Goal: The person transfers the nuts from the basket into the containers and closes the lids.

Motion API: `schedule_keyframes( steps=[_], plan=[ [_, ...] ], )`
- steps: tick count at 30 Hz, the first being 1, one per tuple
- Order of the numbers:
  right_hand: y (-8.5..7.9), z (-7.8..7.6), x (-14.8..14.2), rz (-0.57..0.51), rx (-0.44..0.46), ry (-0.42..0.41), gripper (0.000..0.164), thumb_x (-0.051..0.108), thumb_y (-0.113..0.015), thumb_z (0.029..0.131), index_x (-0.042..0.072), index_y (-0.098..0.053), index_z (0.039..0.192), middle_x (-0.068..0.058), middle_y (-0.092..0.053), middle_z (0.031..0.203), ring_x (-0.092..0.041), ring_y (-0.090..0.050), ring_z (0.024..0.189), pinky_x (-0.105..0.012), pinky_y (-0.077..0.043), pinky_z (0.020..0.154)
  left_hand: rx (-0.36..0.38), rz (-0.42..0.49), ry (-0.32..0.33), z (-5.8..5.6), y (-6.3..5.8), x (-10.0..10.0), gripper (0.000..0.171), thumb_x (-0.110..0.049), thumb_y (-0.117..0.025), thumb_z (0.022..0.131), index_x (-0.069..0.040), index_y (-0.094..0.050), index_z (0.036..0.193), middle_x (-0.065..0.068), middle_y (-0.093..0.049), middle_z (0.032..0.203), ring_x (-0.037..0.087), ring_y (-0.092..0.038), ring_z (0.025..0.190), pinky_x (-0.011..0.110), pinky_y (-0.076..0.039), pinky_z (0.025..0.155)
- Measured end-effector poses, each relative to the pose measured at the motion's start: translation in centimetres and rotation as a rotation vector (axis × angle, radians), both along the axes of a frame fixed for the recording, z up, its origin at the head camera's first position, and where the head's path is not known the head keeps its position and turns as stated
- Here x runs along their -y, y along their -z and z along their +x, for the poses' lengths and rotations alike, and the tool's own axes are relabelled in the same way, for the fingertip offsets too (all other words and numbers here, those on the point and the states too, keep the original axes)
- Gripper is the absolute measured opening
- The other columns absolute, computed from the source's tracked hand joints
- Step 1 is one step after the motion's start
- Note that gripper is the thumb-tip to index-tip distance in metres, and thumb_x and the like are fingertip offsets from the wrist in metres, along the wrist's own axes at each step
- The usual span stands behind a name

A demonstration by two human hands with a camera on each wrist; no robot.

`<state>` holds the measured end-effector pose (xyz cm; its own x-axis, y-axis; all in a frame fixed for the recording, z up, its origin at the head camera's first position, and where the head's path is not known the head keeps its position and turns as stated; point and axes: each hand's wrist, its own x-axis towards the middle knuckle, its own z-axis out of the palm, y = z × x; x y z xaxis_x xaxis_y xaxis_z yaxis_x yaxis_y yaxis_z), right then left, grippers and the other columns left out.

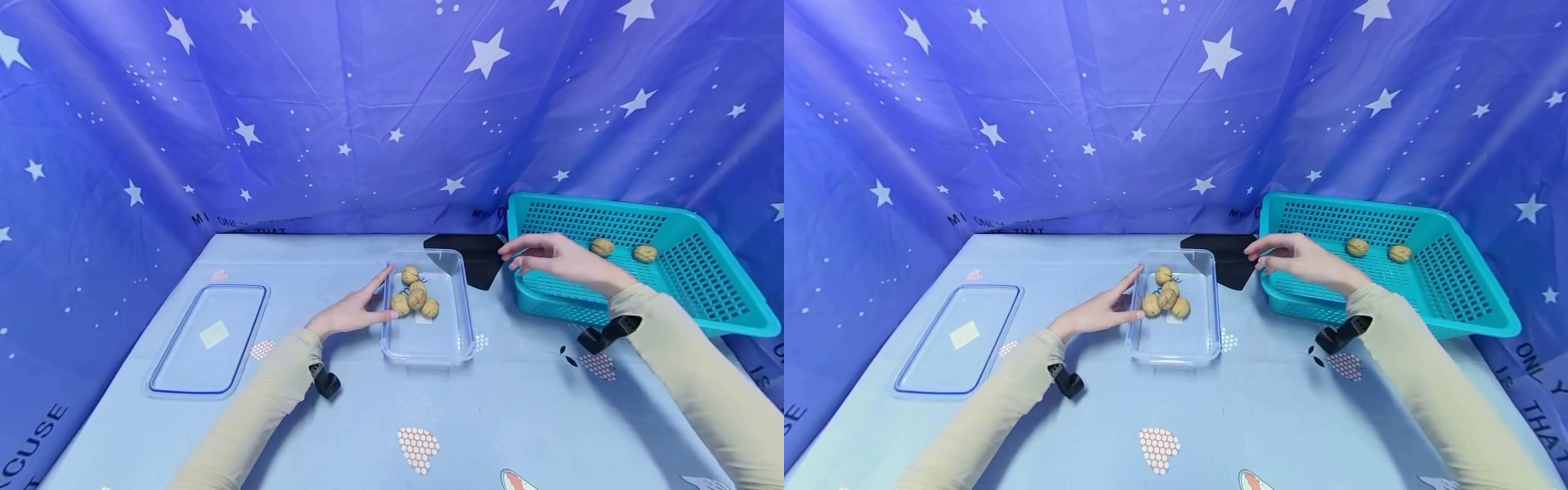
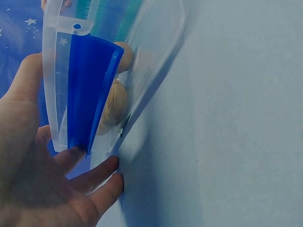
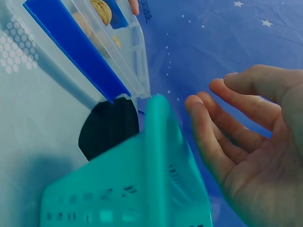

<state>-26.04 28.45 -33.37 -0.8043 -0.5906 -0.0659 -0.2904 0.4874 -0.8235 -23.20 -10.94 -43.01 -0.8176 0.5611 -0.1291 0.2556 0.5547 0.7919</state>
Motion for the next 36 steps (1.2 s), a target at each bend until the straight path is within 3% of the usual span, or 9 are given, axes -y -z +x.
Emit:
schedule_keyframes(
  steps=[4, 10, 26, 31, 36],
  plan=[
    [-0.4, -0.1, -0.7, 0.020, 0.006, 0.025, 0.031, 0.011, -0.049, 0.101, 0.003, -0.055, 0.131, -0.018, -0.057, 0.127, -0.023, -0.063, 0.104, -0.029, -0.053, 0.086, 0.001, 0.002, 0.002, -0.1, 0.0, 0.0, 0.091, -0.044, -0.063, 0.091, -0.040, 0.003, 0.154, 0.007, -0.008, 0.160, 0.040, -0.026, 0.138, 0.060, -0.024, 0.109],
    [-0.9, -0.2, -1.7, 0.014, -0.020, 0.043, 0.036, 0.012, -0.048, 0.102, -0.004, -0.050, 0.134, -0.024, -0.055, 0.127, -0.020, -0.064, 0.102, -0.031, -0.054, 0.083, -0.002, 0.004, 0.007, -0.1, 0.1, 0.0, 0.092, -0.045, -0.063, 0.091, -0.040, 0.003, 0.154, 0.006, -0.007, 0.160, 0.039, -0.026, 0.139, 0.059, -0.023, 0.110],
    [-1.9, -0.9, -4.7, 0.071, -0.070, 0.221, 0.036, 0.020, -0.050, 0.103, 0.001, -0.054, 0.132, 0.002, -0.064, 0.115, -0.010, -0.063, 0.097, -0.027, -0.054, 0.077, -0.016, 0.028, 0.012, -0.1, 0.2, 0.0, 0.091, -0.040, -0.064, 0.092, -0.036, 0.003, 0.155, 0.006, -0.006, 0.160, 0.038, -0.027, 0.138, 0.058, -0.024, 0.110],
    [-2.0, -1.3, -6.3, 0.107, -0.054, 0.270, 0.037, 0.025, -0.049, 0.103, 0.004, -0.053, 0.133, 0.005, -0.064, 0.111, -0.011, -0.063, 0.093, -0.028, -0.051, 0.065, -0.010, 0.022, 0.012, -0.1, 0.1, 0.0, 0.091, -0.041, -0.064, 0.092, -0.036, 0.003, 0.155, 0.007, -0.005, 0.160, 0.039, -0.025, 0.139, 0.059, -0.022, 0.110],
    [-1.6, -1.9, -7.7, 0.095, -0.035, 0.300, 0.038, 0.025, -0.049, 0.103, 0.002, -0.052, 0.133, 0.009, -0.063, 0.109, -0.007, -0.063, 0.094, -0.026, -0.054, 0.072, -0.006, 0.014, 0.009, -0.1, 0.2, 0.0, 0.091, -0.042, -0.063, 0.092, -0.037, 0.003, 0.155, 0.007, -0.006, 0.160, 0.040, -0.025, 0.139, 0.059, -0.023, 0.110]
  ],
)
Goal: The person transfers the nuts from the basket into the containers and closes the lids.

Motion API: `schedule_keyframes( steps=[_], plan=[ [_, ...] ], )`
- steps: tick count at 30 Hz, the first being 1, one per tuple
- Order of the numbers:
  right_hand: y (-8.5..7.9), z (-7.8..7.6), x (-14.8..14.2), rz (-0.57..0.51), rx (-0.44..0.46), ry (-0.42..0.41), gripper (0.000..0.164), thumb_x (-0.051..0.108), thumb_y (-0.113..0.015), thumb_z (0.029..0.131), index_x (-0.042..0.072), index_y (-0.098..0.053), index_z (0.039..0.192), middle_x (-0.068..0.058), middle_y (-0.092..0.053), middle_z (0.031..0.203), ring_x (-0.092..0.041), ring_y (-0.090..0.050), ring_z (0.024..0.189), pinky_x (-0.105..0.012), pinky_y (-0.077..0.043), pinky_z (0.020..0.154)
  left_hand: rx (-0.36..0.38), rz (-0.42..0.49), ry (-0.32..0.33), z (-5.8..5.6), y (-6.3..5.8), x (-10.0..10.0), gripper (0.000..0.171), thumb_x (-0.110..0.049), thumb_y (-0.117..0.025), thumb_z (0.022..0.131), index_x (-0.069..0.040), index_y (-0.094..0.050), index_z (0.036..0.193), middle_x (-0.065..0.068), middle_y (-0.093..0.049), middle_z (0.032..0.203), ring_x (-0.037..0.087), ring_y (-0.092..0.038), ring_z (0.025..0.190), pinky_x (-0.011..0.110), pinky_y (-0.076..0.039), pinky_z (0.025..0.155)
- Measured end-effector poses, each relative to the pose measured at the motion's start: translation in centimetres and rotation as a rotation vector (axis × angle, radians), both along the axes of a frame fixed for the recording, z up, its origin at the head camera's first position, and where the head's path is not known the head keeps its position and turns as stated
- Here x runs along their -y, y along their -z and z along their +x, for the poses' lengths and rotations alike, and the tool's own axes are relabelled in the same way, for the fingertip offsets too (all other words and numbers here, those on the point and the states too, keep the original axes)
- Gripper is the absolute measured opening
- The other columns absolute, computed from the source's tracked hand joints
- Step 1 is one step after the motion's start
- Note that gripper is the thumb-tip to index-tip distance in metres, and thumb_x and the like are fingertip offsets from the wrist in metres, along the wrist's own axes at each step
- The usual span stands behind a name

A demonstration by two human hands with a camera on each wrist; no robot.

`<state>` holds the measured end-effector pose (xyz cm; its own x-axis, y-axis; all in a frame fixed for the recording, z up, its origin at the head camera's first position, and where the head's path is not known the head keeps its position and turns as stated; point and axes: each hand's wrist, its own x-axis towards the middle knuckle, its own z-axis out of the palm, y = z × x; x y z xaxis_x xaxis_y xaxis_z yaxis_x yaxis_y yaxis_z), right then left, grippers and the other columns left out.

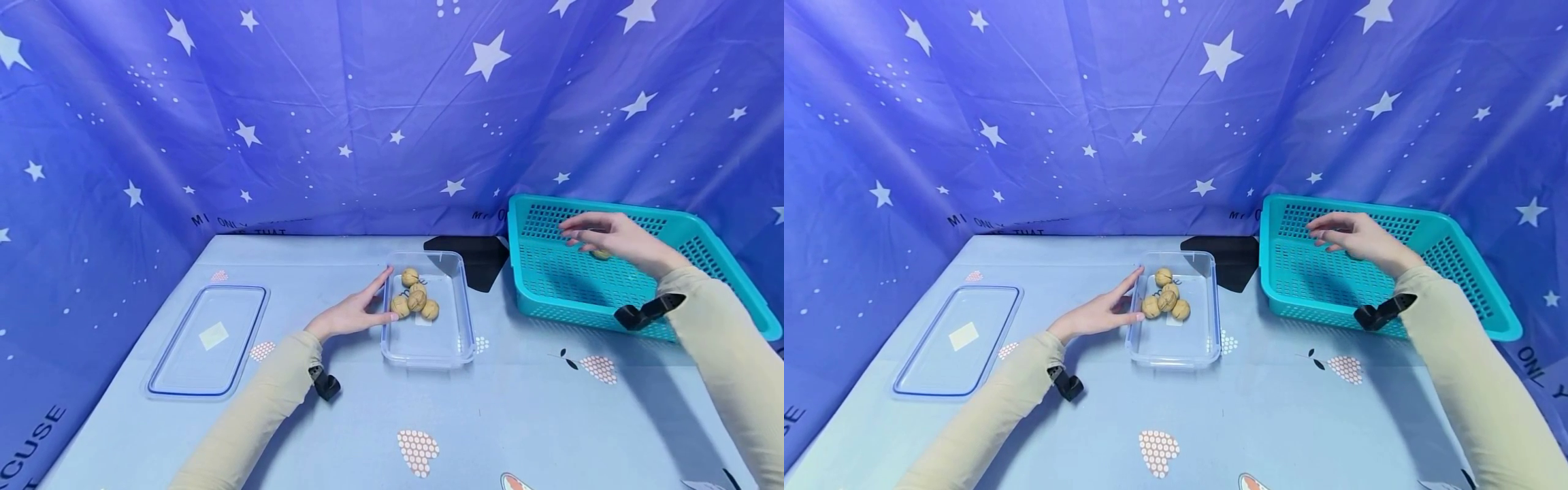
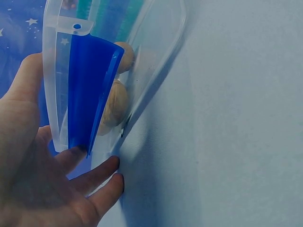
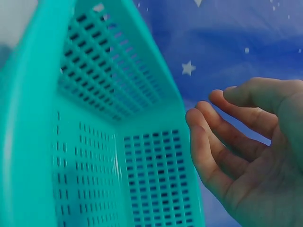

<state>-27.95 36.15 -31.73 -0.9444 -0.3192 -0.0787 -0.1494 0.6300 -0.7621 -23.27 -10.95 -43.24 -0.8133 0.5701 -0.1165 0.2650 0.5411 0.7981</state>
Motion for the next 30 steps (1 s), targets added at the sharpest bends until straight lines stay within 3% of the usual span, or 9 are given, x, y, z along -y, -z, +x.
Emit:
schedule_keyframes(
  steps=[15, 17, 21, 24, 27, 30],
  plan=[
    [1.2, -2.2, -2.6, 0.053, -0.001, 0.051, 0.047, 0.027, -0.046, 0.104, -0.008, -0.045, 0.135, 0.009, -0.061, 0.105, 0.000, -0.060, 0.090, -0.025, -0.055, 0.074, 0.007, -0.017, -0.003, 0.0, 0.0, 0.0, 0.091, -0.043, -0.063, 0.092, -0.038, 0.004, 0.154, 0.008, -0.006, 0.160, 0.041, -0.025, 0.139, 0.060, -0.023, 0.109],
    [1.4, -2.5, -2.9, 0.061, -0.004, 0.054, 0.047, 0.026, -0.045, 0.104, -0.009, -0.043, 0.135, 0.007, -0.061, 0.106, 0.000, -0.060, 0.089, -0.026, -0.055, 0.074, 0.007, -0.016, -0.004, 0.0, 0.0, 0.0, 0.091, -0.043, -0.063, 0.092, -0.038, 0.004, 0.154, 0.008, -0.006, 0.160, 0.041, -0.024, 0.139, 0.060, -0.022, 0.109],
    [1.9, -2.9, -3.7, 0.087, 0.003, 0.074, 0.050, 0.028, -0.043, 0.104, -0.009, -0.041, 0.137, -0.013, -0.059, 0.119, 0.006, -0.057, 0.088, -0.023, -0.054, 0.074, 0.015, -0.013, -0.007, 0.0, 0.0, 0.0, 0.092, -0.044, -0.063, 0.092, -0.040, 0.004, 0.154, 0.007, -0.006, 0.160, 0.040, -0.023, 0.140, 0.059, -0.022, 0.110],
    [2.2, -3.1, -4.3, 0.111, 0.005, 0.095, 0.051, 0.030, -0.040, 0.105, -0.009, -0.039, 0.139, -0.019, -0.054, 0.126, 0.009, -0.055, 0.087, -0.019, -0.052, 0.073, 0.013, -0.017, -0.016, 0.0, 0.1, 0.0, 0.092, -0.046, -0.063, 0.091, -0.042, 0.005, 0.153, 0.007, -0.008, 0.160, 0.039, -0.023, 0.140, 0.059, -0.022, 0.110],
    [2.6, -3.3, -4.8, 0.105, 0.011, 0.117, 0.052, 0.030, -0.039, 0.105, -0.008, -0.037, 0.140, -0.014, -0.053, 0.125, 0.008, -0.055, 0.089, -0.018, -0.051, 0.074, 0.006, -0.022, -0.030, 0.0, 0.2, 0.0, 0.092, -0.046, -0.064, 0.091, -0.043, 0.004, 0.153, 0.007, -0.010, 0.159, 0.039, -0.024, 0.139, 0.060, -0.023, 0.109],
    [3.1, -3.6, -5.5, 0.091, 0.018, 0.133, 0.055, 0.032, -0.038, 0.105, -0.008, -0.036, 0.141, -0.017, -0.051, 0.128, 0.005, -0.056, 0.092, -0.023, -0.053, 0.079, 0.002, -0.022, -0.039, 0.0, 0.1, -0.1, 0.093, -0.045, -0.065, 0.090, -0.043, 0.003, 0.153, 0.008, -0.012, 0.159, 0.039, -0.026, 0.139, 0.061, -0.024, 0.108]
  ],
)
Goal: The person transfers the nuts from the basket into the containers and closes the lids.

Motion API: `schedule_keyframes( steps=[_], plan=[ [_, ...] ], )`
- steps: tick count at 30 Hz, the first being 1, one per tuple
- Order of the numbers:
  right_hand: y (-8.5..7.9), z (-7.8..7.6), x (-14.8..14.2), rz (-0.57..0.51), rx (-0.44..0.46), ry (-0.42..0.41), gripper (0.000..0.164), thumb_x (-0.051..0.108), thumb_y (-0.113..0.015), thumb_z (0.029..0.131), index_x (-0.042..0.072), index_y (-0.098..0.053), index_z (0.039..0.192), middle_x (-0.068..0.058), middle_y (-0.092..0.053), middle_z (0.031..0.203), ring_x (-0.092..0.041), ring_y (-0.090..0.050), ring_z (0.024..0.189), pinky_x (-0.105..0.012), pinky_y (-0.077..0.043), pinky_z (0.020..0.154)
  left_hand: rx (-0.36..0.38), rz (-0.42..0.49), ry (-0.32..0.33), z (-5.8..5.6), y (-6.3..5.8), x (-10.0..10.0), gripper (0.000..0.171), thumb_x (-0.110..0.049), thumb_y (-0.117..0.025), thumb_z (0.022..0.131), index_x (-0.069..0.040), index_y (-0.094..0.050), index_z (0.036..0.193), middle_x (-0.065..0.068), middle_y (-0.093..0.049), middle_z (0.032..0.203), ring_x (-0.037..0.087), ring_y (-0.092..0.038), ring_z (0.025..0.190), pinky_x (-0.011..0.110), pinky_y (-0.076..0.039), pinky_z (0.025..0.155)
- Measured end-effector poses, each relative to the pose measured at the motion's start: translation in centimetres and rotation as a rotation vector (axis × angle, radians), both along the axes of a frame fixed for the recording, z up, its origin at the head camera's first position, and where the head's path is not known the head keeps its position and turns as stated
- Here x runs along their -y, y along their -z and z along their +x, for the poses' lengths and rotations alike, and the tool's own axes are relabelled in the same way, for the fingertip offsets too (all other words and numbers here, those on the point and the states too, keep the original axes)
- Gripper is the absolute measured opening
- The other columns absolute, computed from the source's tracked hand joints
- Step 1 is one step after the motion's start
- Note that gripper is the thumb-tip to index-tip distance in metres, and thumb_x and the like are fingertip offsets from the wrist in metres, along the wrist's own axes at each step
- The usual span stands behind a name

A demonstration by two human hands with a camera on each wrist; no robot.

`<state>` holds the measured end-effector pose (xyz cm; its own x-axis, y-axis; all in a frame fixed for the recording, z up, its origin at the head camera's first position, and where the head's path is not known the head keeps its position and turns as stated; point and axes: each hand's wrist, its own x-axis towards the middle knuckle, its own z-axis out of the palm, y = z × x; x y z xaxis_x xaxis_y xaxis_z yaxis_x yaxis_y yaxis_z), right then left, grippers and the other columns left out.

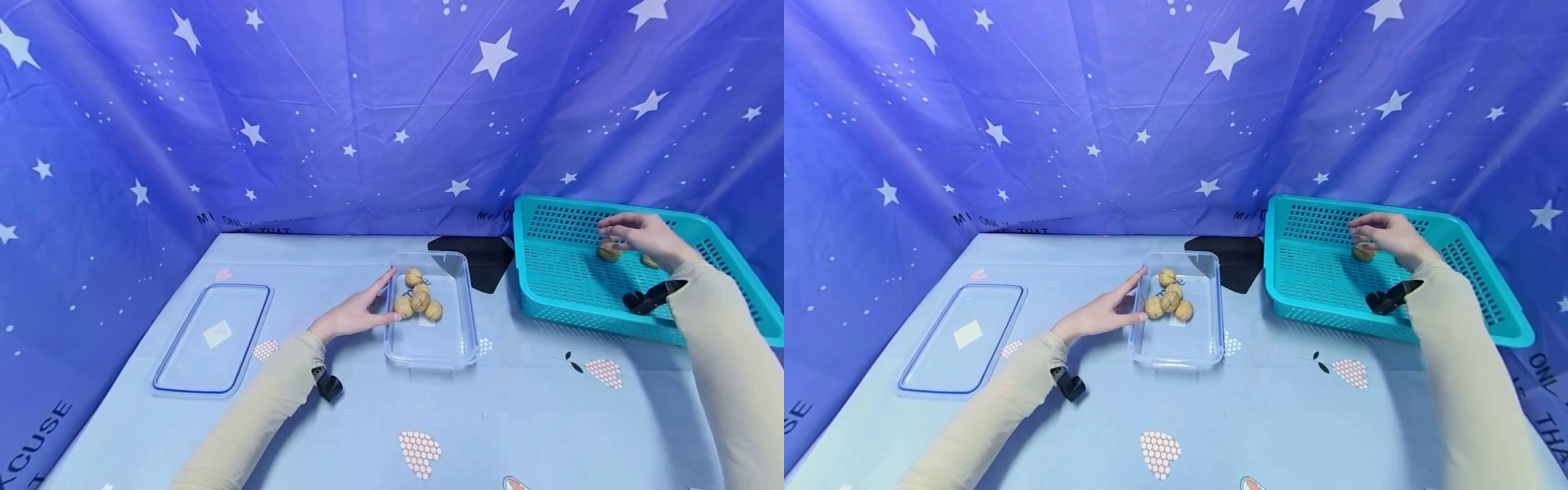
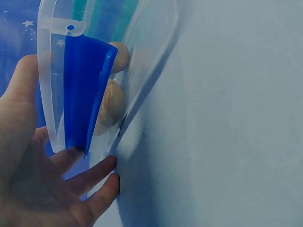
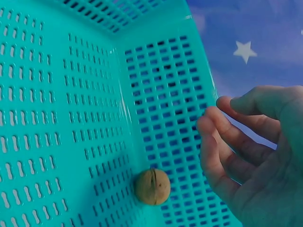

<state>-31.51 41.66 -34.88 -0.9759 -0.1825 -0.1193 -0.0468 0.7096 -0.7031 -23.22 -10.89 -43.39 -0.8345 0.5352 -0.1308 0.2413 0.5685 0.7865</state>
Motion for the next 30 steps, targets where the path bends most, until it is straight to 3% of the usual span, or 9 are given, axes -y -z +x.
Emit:
schedule_keyframes(
  steps=[2, 5, 8, 10, 13, 17, 24, 27, 30],
  plan=[
    [0.5, -0.1, -0.5, -0.021, 0.002, 0.009, 0.056, 0.033, -0.038, 0.104, -0.009, -0.036, 0.141, -0.024, -0.048, 0.131, 0.000, -0.057, 0.095, -0.035, -0.052, 0.088, 0.001, -0.003, 0.000, 0.0, 0.0, 0.0, 0.093, -0.046, -0.065, 0.090, -0.044, 0.003, 0.153, 0.007, -0.012, 0.159, 0.038, -0.027, 0.138, 0.060, -0.024, 0.109],
    [1.5, -0.5, -1.4, -0.070, 0.002, 0.019, 0.052, 0.030, -0.039, 0.104, -0.009, -0.041, 0.139, -0.027, -0.050, 0.127, -0.005, -0.057, 0.094, -0.045, -0.050, 0.089, -0.006, -0.008, 0.003, 0.2, 0.0, 0.0, 0.093, -0.046, -0.065, 0.090, -0.043, 0.003, 0.153, 0.007, -0.013, 0.159, 0.039, -0.029, 0.138, 0.059, -0.025, 0.109],
    [2.2, -0.6, -1.5, -0.065, 0.004, 0.033, 0.050, 0.027, -0.041, 0.104, -0.010, -0.042, 0.137, -0.025, -0.054, 0.123, -0.004, -0.056, 0.091, -0.042, -0.051, 0.085, -0.016, -0.013, 0.004, 0.3, 0.1, 0.0, 0.094, -0.046, -0.065, 0.089, -0.041, 0.003, 0.154, 0.007, -0.013, 0.159, 0.040, -0.029, 0.137, 0.059, -0.026, 0.108],
    [2.2, -0.6, -1.1, -0.003, -0.003, 0.047, 0.053, 0.029, -0.038, 0.104, -0.012, -0.039, 0.137, -0.027, -0.051, 0.125, -0.003, -0.055, 0.091, -0.041, -0.052, 0.084, -0.023, -0.012, 0.000, 0.3, 0.2, 0.1, 0.094, -0.046, -0.065, 0.089, -0.040, 0.002, 0.154, 0.008, -0.013, 0.159, 0.041, -0.028, 0.137, 0.061, -0.026, 0.107],
    [1.9, -0.6, -0.7, 0.034, 0.007, 0.061, 0.054, 0.030, -0.033, 0.105, -0.012, -0.036, 0.139, -0.034, -0.046, 0.129, -0.022, -0.057, 0.101, -0.047, -0.050, 0.087, -0.029, -0.008, -0.013, 0.3, 0.2, 0.1, 0.093, -0.046, -0.065, 0.090, -0.039, 0.001, 0.155, 0.009, -0.013, 0.159, 0.041, -0.025, 0.139, 0.063, -0.025, 0.107],
    [1.5, -0.4, -0.6, 0.040, 0.056, 0.071, 0.054, 0.026, -0.027, 0.106, -0.016, -0.028, 0.141, -0.042, -0.032, 0.135, -0.050, -0.040, 0.116, -0.062, -0.039, 0.095, -0.038, -0.003, -0.021, 0.2, 0.0, 0.0, 0.093, -0.045, -0.066, 0.090, -0.035, -0.001, 0.156, 0.009, -0.013, 0.159, 0.040, -0.024, 0.139, 0.063, -0.024, 0.107],
    [3.1, -1.4, -2.5, 0.042, 0.108, 0.084, 0.060, 0.028, -0.032, 0.105, -0.016, -0.019, 0.144, -0.044, -0.022, 0.138, -0.056, -0.029, 0.123, -0.064, -0.034, 0.100, -0.052, -0.003, -0.026, 0.2, 0.0, -0.2, 0.095, -0.043, -0.068, 0.088, -0.027, -0.005, 0.157, 0.013, -0.019, 0.157, 0.038, -0.031, 0.137, 0.064, -0.027, 0.105],
    [4.6, -2.5, -3.7, 0.098, 0.104, 0.128, 0.063, 0.034, -0.038, 0.103, -0.010, -0.023, 0.146, -0.041, -0.024, 0.140, -0.053, -0.034, 0.122, -0.062, -0.042, 0.094, -0.054, 0.008, -0.034, 0.1, 0.1, -0.3, 0.095, -0.041, -0.069, 0.087, -0.027, -0.006, 0.157, 0.013, -0.018, 0.158, 0.037, -0.032, 0.137, 0.063, -0.027, 0.105],
    [5.1, -3.0, -4.1, 0.111, 0.118, 0.146, 0.066, 0.036, -0.041, 0.102, -0.009, -0.022, 0.147, -0.041, -0.023, 0.142, -0.053, -0.033, 0.124, -0.063, -0.042, 0.093, -0.068, 0.018, -0.038, 0.1, 0.1, -0.4, 0.095, -0.040, -0.070, 0.087, -0.025, -0.008, 0.157, 0.013, -0.016, 0.158, 0.037, -0.032, 0.137, 0.064, -0.026, 0.106]
  ],
)
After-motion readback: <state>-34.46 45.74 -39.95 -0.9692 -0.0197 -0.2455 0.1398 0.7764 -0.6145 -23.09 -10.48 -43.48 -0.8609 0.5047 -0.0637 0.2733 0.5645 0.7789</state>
